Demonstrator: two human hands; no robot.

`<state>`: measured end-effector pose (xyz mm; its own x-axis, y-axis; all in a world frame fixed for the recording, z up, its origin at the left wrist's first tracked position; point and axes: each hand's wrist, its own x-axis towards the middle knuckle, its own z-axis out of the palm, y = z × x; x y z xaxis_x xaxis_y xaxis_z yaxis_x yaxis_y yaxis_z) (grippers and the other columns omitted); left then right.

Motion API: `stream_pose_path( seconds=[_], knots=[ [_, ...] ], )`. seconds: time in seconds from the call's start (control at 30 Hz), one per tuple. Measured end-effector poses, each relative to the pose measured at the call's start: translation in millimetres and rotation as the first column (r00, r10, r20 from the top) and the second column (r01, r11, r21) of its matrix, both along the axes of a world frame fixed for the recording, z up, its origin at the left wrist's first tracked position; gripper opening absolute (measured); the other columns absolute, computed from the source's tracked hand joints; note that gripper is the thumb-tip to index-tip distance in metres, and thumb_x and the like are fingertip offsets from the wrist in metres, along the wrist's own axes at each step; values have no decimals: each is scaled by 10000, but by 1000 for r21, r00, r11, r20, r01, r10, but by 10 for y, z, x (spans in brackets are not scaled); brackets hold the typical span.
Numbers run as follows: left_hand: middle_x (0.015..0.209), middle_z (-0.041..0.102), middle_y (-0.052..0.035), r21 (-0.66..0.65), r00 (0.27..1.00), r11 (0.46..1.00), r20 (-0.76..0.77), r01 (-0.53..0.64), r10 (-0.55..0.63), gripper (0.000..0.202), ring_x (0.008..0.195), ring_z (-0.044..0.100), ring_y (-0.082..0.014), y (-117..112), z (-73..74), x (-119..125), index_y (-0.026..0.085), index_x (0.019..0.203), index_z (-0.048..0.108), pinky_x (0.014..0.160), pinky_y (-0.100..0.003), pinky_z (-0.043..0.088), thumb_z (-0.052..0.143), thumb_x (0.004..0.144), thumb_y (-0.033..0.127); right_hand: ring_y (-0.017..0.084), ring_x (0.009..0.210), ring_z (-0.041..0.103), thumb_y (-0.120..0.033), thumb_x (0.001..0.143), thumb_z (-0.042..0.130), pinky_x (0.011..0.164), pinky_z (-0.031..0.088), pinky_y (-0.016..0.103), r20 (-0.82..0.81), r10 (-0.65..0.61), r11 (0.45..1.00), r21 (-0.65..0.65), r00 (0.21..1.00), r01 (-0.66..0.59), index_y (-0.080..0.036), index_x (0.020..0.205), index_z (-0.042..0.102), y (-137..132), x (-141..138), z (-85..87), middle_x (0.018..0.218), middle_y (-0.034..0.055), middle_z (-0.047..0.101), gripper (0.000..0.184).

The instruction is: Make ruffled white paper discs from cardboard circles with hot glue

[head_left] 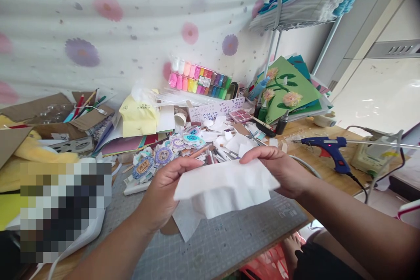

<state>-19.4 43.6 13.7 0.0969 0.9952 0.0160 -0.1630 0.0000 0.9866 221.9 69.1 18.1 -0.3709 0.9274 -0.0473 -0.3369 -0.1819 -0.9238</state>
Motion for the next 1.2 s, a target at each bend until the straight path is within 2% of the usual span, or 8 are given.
stream_pose_path(
  seconds=[0.2,0.33,0.5,0.63,0.73,0.8,0.97,1.2],
  knots=[
    [746,711,-12,-36,997,999,77,-19,22,29,634,613,-125,-11,-4,26,210,675,760,544,-200,461,746,689,232,126,563,616,-205,630,739,554,465,243,-34,12,1000,-8,999,-13,-190,605,734,-10,7,24,618,7,680,30],
    [714,683,-10,-5,996,999,86,-38,38,116,625,601,-115,-6,-22,19,174,577,737,529,-190,449,724,691,161,129,568,605,-161,649,692,552,454,245,-25,22,1000,11,999,-22,-191,596,722,-7,12,13,613,6,669,69],
    [819,737,-12,-143,958,990,285,14,27,123,663,659,-147,-30,63,63,203,800,736,590,-226,512,731,696,139,124,551,593,-156,627,696,531,451,238,-28,22,999,36,999,-21,-179,571,706,-5,-11,15,593,4,653,61],
    [1152,693,-63,-144,774,953,621,266,-123,423,997,647,-258,-100,33,124,247,1139,639,822,-380,530,660,762,438,111,521,583,-178,639,705,493,439,221,-72,-87,995,34,994,90,-194,576,692,-47,-84,53,586,-9,647,67],
    [1240,637,-143,-96,680,898,689,429,-251,790,1103,588,-332,-170,-38,174,174,1248,570,884,-444,499,620,646,683,118,543,589,-211,672,696,480,427,218,-114,-198,976,66,973,206,-217,617,701,-84,-145,61,630,-6,664,55],
    [1231,633,-181,-79,710,895,641,439,-292,793,1108,585,-333,-208,-74,198,118,1224,586,897,-409,492,672,632,638,116,561,579,-219,684,692,488,418,218,-106,-244,961,110,964,255,-227,638,713,-95,-172,40,644,-4,664,51],
    [996,744,-131,-146,840,950,517,275,-164,236,917,682,-215,-230,-91,243,121,980,698,804,-307,528,576,865,287,109,661,560,-198,771,634,583,425,216,-26,-239,935,263,971,238,-255,683,734,-82,-191,-72,722,-8,662,145],
    [833,761,-77,-321,887,944,454,79,80,143,742,699,-168,-176,-99,293,149,850,682,661,-273,554,576,867,243,121,796,566,-117,810,569,687,416,225,135,-268,847,504,954,166,-290,737,736,-45,-198,-204,861,-25,645,252]
  ],
)
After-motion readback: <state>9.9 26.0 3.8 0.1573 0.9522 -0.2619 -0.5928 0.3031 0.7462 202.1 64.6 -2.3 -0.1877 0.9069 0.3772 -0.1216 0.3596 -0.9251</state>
